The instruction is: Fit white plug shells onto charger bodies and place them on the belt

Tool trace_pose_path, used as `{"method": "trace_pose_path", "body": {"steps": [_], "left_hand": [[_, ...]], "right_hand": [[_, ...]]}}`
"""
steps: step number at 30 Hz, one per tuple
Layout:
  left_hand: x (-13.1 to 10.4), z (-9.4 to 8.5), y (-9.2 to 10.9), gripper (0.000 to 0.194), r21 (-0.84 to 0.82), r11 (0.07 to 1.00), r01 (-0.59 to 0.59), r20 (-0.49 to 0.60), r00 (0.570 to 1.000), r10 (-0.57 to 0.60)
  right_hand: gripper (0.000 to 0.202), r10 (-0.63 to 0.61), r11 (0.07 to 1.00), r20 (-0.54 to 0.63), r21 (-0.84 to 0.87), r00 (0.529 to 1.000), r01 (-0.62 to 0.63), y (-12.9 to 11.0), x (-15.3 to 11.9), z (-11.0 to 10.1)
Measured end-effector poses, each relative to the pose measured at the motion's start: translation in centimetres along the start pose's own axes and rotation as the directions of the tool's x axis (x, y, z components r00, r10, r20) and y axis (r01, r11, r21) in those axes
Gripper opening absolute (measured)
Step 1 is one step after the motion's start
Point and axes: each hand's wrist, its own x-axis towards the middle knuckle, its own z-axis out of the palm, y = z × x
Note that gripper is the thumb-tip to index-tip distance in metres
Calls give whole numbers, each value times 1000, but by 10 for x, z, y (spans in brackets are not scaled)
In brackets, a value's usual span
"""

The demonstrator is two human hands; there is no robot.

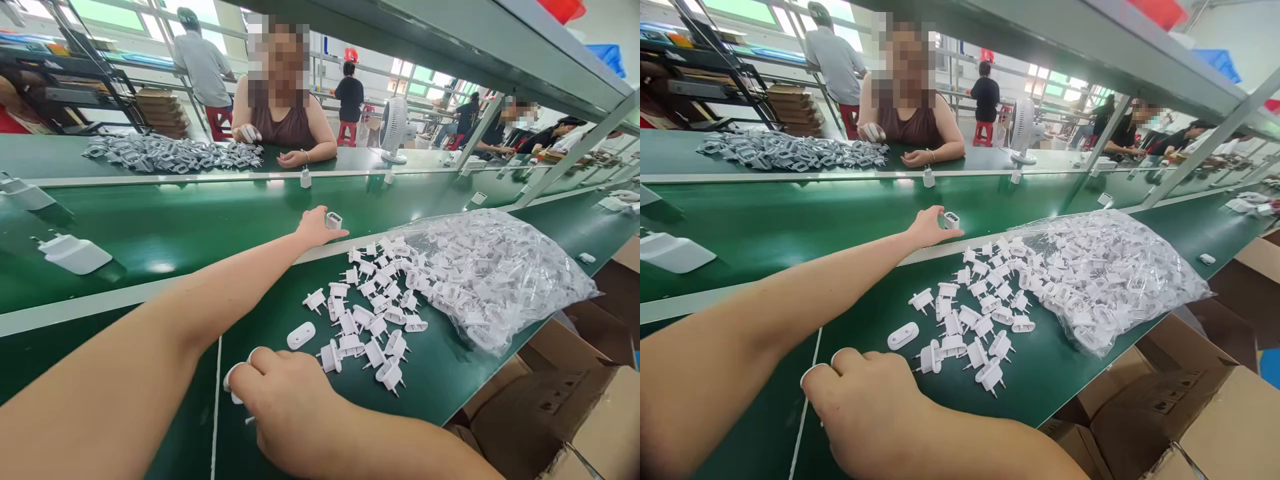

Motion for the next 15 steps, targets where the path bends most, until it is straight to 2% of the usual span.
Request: {"method": "trace_pose_path", "body": {"steps": [2, 4, 6, 8, 10, 12, 14, 15], "left_hand": [[11, 11, 1, 77, -30, 996, 86, -12, 996, -86], [17, 16, -2, 62, -64, 988, 142, -31, 989, -145], [16, 16, -7, 49, -99, 984, 151, -51, 986, -157], [7, 9, -14, 44, -134, 983, 122, -64, 989, -132], [-9, -4, -23, 47, -164, 984, 76, -71, 994, -89], [-34, -21, -33, 52, -185, 982, 35, -74, 996, -49], [-66, -40, -44, 56, -200, 980, 8, -66, 998, -21], [-84, -50, -48, 58, -208, 978, 3, -58, 998, -15]], "right_hand": [[44, 28, 1000, 13, 11, 1000, -28, -1, 2, -2], [50, 62, 998, 50, 18, 997, -63, -1, 4, -5], [52, 94, 995, 115, 29, 989, -98, -1, 5, -8], [46, 126, 989, 140, 64, 982, -136, 2, 6, -8], [39, 171, 972, 59, 152, 984, -178, 8, 6, -7], [34, 245, 925, -100, 322, 964, -202, 14, 7, -5], [28, 361, 806, -222, 562, 906, -184, 20, 10, -5], [25, 429, 706, -228, 688, 874, -168, 21, 13, -6]]}}
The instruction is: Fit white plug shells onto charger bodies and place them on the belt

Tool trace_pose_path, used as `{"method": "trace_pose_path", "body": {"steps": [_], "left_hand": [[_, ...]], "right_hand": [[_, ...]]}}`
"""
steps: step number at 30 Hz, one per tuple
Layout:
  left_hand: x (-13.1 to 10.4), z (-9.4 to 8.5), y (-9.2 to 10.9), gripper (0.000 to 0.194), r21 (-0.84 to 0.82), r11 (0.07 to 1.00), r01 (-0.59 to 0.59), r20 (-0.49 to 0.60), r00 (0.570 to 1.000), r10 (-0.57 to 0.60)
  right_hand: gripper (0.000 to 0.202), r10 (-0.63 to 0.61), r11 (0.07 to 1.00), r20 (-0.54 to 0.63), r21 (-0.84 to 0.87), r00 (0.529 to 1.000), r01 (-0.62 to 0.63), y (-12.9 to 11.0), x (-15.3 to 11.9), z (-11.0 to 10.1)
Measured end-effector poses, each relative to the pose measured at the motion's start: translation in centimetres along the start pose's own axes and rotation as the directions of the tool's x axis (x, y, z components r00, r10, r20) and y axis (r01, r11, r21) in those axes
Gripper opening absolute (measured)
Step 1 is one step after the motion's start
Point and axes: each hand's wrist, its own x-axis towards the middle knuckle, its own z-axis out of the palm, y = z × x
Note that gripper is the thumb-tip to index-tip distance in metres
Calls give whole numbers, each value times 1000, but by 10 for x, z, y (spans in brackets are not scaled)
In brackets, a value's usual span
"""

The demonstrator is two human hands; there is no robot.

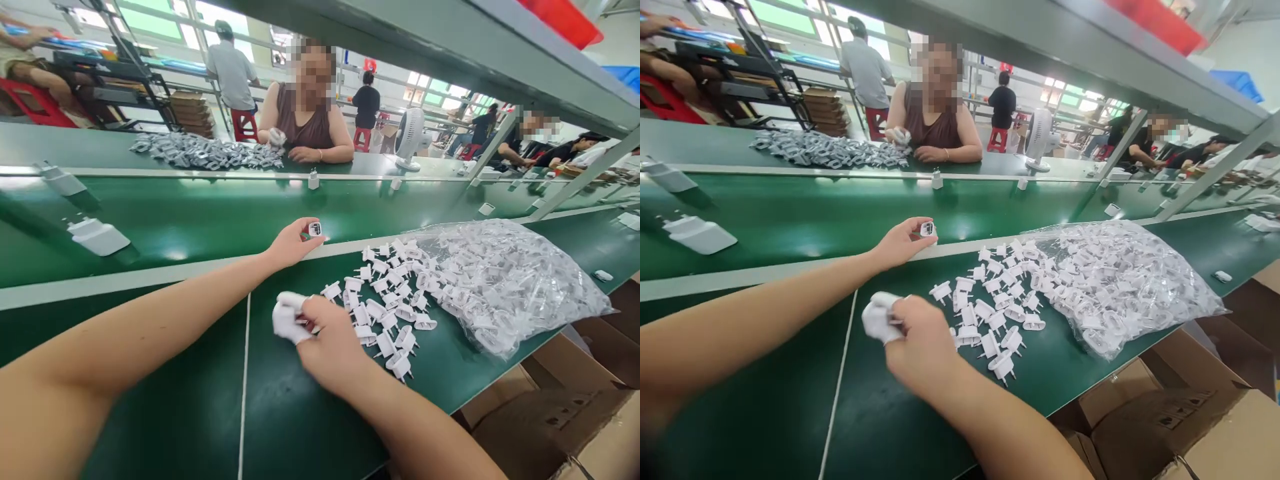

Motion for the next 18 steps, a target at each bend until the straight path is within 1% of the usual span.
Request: {"method": "trace_pose_path", "body": {"steps": [1, 2, 3, 5, 7, 9, 12, 15, 17, 18], "left_hand": [[-18, -12, -2, 59, -9, 1000, 2, 9, 1000, -1], [-37, -23, -5, 61, -20, 1000, 5, 20, 1000, -5], [-56, -34, -6, 62, -30, 1000, 9, 36, 999, -8], [-92, -52, -9, 65, -49, 999, 10, 84, 996, -6], [-124, -65, -12, 65, -71, 997, 2, 142, 990, 8], [-151, -71, -15, 65, -89, 996, 6, 183, 983, 10], [-180, -70, -18, 64, -76, 997, 7, 234, 972, 11], [-196, -63, -20, 61, -69, 996, -63, 311, 947, 82], [-201, -60, -23, 62, -96, 991, -96, 375, 918, 125], [-201, -60, -25, 64, -117, 989, -94, 394, 909, 133]], "right_hand": [[26, 76, 986, -17, 148, 997, -73, -1, 3, -1], [30, 163, 948, 9, 276, 987, -159, -2, 5, -2], [36, 233, 898, 56, 370, 971, -237, -4, 7, -2], [46, 318, 815, 122, 473, 940, -336, -9, 10, -4], [47, 352, 773, 141, 514, 925, -373, -13, 9, -5], [45, 360, 757, 157, 527, 920, -386, -16, 7, -4], [39, 331, 770, 158, 525, 930, -363, -16, 3, -3], [31, 277, 815, 103, 501, 955, -290, -11, 2, -2], [26, 230, 859, 45, 459, 972, -225, -8, 3, -1], [26, 204, 881, 18, 433, 979, -191, -7, 3, -1]]}}
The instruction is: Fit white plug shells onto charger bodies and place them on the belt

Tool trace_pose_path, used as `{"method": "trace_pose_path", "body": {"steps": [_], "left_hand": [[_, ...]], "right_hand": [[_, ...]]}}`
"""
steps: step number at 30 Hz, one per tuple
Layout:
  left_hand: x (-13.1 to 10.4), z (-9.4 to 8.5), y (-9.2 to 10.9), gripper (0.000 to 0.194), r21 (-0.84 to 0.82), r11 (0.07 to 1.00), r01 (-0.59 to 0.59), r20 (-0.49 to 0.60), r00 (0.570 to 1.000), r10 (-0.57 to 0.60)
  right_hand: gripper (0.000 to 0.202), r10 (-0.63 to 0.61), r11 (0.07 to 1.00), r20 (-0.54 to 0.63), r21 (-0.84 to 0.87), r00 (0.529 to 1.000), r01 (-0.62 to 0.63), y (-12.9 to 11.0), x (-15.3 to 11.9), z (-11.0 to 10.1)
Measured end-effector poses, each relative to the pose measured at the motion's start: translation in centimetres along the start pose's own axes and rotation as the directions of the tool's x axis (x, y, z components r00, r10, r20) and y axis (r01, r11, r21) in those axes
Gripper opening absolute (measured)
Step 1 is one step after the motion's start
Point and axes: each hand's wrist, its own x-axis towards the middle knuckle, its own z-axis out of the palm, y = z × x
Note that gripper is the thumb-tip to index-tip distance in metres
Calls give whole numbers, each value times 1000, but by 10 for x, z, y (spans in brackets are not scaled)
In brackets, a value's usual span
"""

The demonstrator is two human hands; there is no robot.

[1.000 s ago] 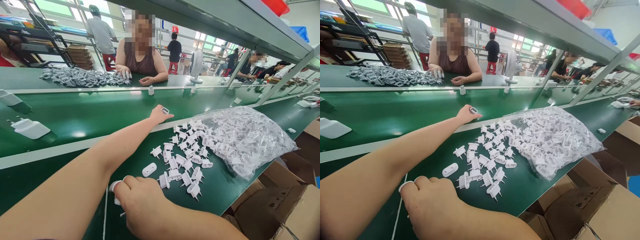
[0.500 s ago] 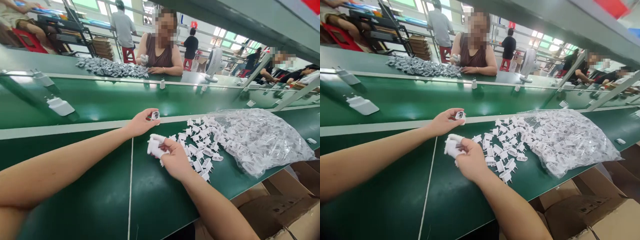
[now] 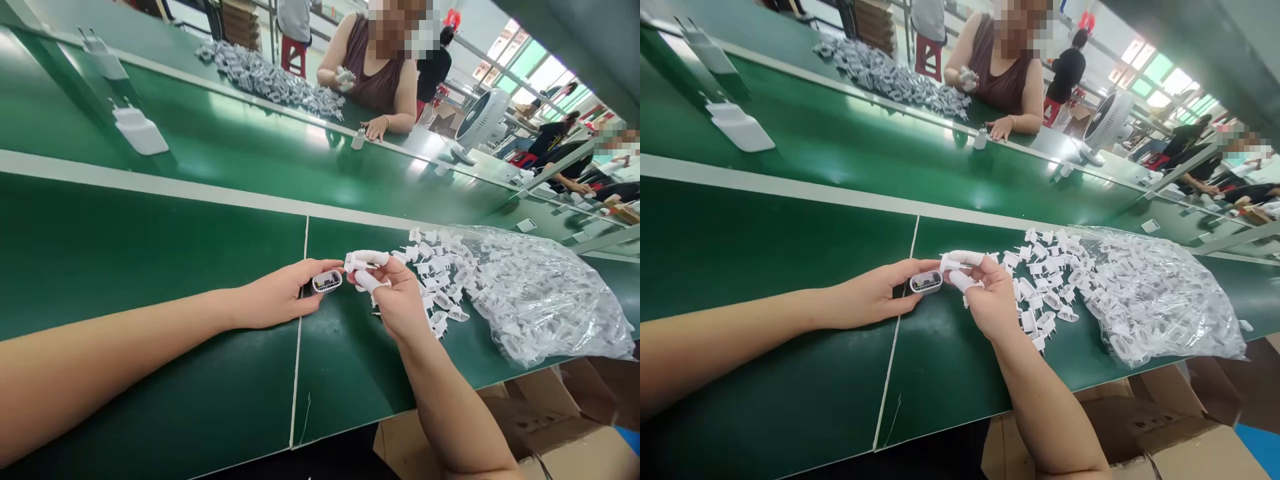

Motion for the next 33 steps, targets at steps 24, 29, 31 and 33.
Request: {"method": "trace_pose_path", "body": {"steps": [24, 29, 31, 33], "left_hand": [[7, 0, -11, 26, -66, 996, -56, -130, 990, 47], [8, 0, -10, 28, -59, 998, -20, -116, 993, 13], [8, 0, -10, 27, -67, 997, -25, -119, 993, 16], [8, 0, -10, 25, -79, 996, -28, -117, 993, 19]], "right_hand": [[30, -471, 311, 417, -746, 777, 589, 4, -4, 15], [32, -530, 214, 442, -756, 723, 619, 2, -4, 14], [34, -527, 203, 454, -753, 718, 626, 3, -4, 14], [32, -523, 203, 461, -750, 717, 630, 4, -4, 15]]}}
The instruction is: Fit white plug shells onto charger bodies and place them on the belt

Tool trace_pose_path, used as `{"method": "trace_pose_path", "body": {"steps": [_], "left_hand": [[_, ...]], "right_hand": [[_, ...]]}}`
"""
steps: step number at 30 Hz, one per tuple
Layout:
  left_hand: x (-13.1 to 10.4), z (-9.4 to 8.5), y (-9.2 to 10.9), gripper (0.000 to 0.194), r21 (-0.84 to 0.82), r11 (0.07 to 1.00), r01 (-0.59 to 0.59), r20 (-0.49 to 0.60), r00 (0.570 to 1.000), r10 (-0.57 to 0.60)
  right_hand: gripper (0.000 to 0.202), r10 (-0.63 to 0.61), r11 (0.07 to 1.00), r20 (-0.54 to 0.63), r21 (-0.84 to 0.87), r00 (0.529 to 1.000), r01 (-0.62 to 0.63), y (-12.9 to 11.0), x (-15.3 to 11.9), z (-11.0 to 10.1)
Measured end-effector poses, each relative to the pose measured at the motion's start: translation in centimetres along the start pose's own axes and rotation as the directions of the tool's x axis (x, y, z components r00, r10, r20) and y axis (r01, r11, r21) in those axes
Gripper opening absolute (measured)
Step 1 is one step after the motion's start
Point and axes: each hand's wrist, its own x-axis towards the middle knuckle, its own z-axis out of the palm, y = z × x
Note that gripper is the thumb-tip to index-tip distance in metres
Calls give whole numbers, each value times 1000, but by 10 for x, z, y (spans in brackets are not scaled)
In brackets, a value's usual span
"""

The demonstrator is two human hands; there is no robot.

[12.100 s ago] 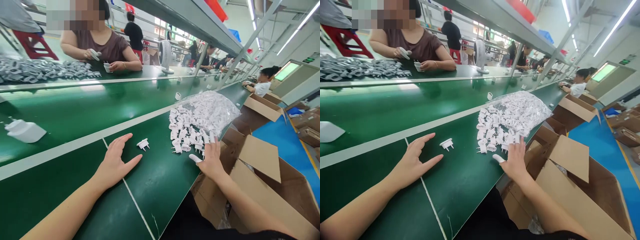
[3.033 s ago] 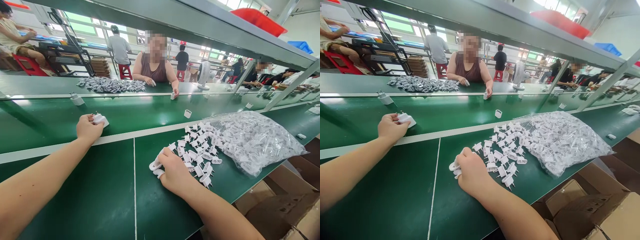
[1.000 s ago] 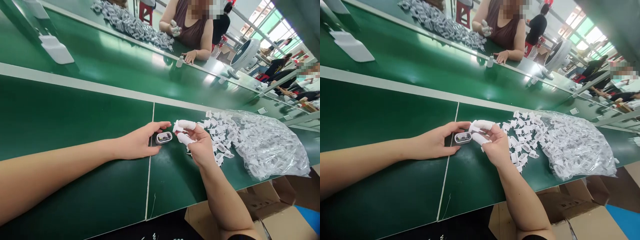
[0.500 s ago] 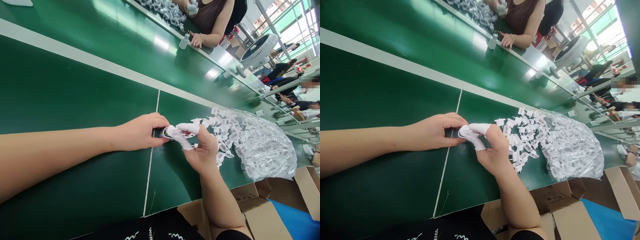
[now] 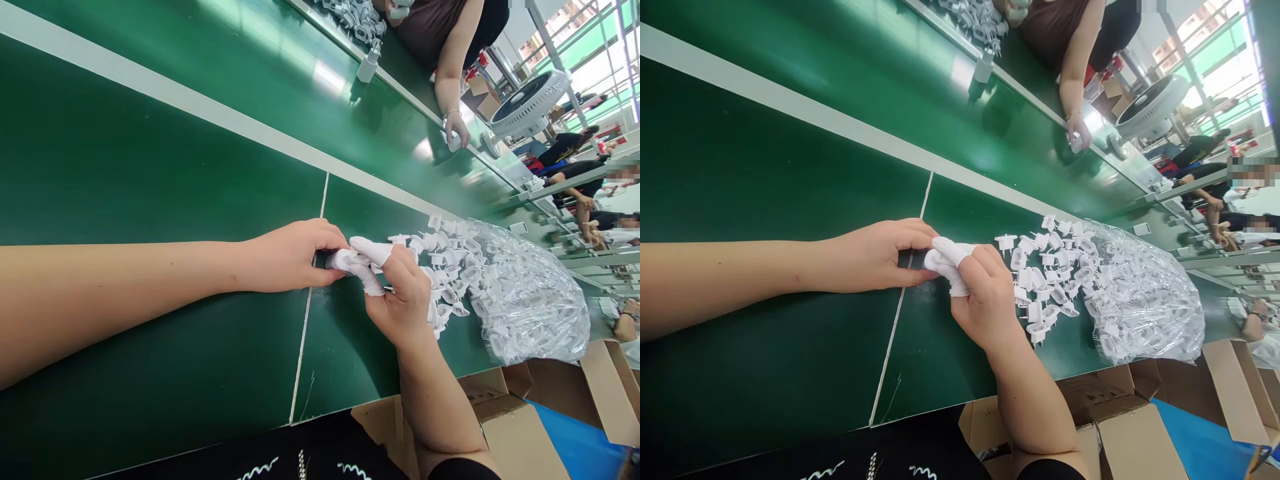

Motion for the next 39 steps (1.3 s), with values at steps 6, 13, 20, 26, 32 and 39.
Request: {"method": "trace_pose_path", "body": {"steps": [6, 13, 20, 26, 32, 39], "left_hand": [[0, 0, -1, 23, 3, 1000, 18, 6, 1000, -18], [-2, 1, -1, 24, 15, 1000, -6, -8, 1000, 6], [-4, 3, -1, 24, -4, 999, -44, -11, 999, 44], [-5, 7, 4, 27, 14, 997, -74, -36, 997, 75], [-8, 10, 9, 28, 84, 993, -83, -84, 992, 90], [-8, 11, 13, 44, -87, 992, 93, -124, 987, -104]], "right_hand": [[21, 46, 997, -2, -58, 999, -46, -5, 1, 3], [18, 100, 989, 43, -116, 994, -94, -11, 4, 3], [21, 40, 964, 0, -264, 999, -39, -15, 5, 4], [20, 89, 948, -34, -305, 995, -95, -21, 3, 7], [21, 199, 969, -106, -127, 974, -211, -17, -5, 15], [60, 414, 885, -13, 238, 910, -399, -12, -14, 14]]}}
